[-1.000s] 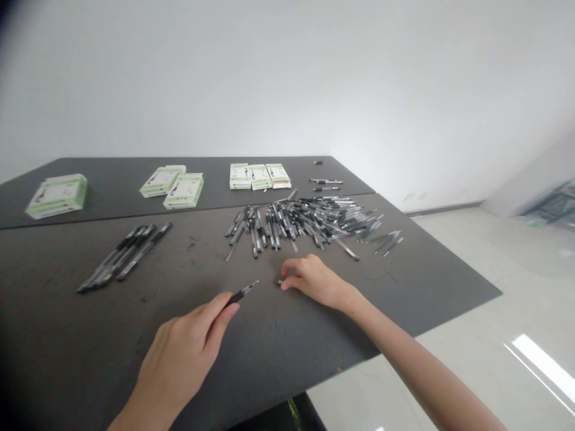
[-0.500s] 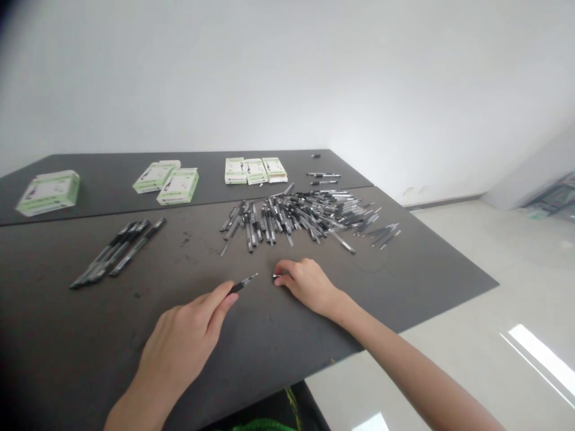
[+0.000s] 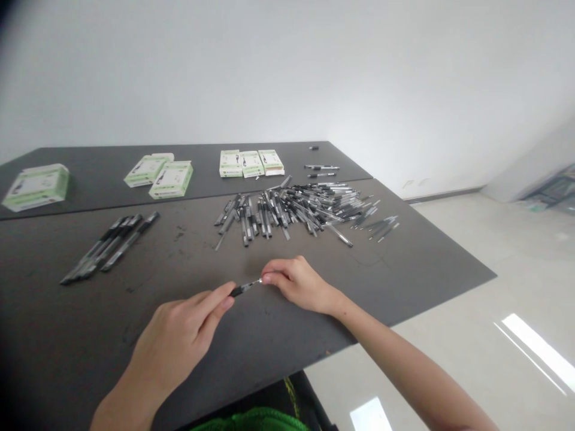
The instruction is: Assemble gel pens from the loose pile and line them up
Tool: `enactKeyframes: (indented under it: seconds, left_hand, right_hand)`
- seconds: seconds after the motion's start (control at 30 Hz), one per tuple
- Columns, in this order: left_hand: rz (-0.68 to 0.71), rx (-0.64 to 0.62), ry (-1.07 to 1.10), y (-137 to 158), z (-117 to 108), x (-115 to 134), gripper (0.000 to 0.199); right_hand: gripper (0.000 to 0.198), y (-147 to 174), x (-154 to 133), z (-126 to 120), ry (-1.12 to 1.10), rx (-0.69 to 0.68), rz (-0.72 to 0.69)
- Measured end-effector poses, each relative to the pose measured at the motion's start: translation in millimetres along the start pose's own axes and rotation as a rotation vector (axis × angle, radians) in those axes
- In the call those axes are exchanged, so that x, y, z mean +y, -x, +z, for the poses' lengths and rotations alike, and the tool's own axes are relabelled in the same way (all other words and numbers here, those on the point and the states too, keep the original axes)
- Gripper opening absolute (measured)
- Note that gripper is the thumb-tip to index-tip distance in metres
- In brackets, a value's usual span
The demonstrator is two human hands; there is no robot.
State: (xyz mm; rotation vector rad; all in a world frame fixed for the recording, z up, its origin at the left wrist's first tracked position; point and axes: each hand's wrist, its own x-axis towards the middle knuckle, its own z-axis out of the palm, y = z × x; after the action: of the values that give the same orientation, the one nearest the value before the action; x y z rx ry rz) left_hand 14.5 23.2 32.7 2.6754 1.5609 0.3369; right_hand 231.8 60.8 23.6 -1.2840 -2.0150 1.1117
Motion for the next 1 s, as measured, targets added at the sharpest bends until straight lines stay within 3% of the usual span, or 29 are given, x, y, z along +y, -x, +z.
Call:
enactKeyframes:
  seconds: [0.17, 0.53, 0.87, 1.0]
  left_hand:
    - [0.021, 0.028, 0.036, 1.2, 0.8, -1.1, 0.030]
    - [0.014, 0.023, 0.036, 0.5, 2.1, -1.0, 0.030]
    - [0.029, 0.002, 0.018, -0.1, 2.9, 0.1, 0.029]
    - [0.018, -0.012, 0.032, -0.2, 2.1, 0.9, 0.028]
  right_hand:
    - [0.025, 0.2, 1.3, -0.1, -0.278, -0.001, 0.055]
    - [0.024, 3.1, -1.6, -3.5, -0.311, -0.024, 0.014]
    - [0.022, 4.4, -2.7, -3.8, -0.179, -0.016, -0.026]
    - [0.018, 8.4, -5.9, -3.4, 0.075, 0.101, -0.217]
